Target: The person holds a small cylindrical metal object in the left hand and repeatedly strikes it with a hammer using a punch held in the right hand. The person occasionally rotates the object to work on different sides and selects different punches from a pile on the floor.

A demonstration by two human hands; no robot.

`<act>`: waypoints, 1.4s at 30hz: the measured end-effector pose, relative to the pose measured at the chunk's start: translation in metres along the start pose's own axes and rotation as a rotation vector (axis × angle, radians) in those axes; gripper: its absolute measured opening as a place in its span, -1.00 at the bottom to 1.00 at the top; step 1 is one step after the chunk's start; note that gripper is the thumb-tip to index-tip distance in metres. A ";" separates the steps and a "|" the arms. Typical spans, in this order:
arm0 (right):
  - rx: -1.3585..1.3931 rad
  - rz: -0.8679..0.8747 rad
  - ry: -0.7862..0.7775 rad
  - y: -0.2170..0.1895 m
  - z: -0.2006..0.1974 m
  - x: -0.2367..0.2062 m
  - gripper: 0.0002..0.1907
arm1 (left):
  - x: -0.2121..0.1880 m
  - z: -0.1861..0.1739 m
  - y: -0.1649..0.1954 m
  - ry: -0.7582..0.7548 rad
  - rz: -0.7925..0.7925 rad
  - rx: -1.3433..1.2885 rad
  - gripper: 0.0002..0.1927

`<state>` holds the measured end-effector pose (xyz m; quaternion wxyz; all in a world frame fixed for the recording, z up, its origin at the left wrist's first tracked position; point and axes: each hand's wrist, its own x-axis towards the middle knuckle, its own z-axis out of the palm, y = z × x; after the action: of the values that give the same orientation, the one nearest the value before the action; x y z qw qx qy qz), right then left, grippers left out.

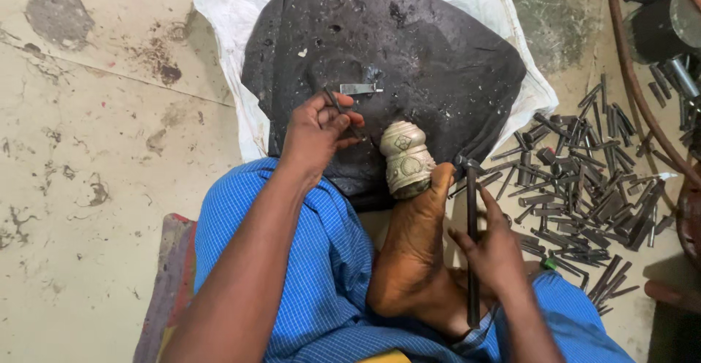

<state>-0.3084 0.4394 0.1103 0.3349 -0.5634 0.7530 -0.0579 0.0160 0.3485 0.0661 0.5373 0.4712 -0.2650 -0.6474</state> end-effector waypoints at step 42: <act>-0.778 -0.659 0.111 -0.166 -0.111 -0.068 -0.39 | -0.016 0.057 -0.005 -0.056 0.629 0.481 -0.86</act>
<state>-0.2275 0.4076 0.3030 0.0239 -0.8500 0.5176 0.0944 -0.0370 0.3559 0.0910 0.5762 0.4617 -0.5551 -0.3830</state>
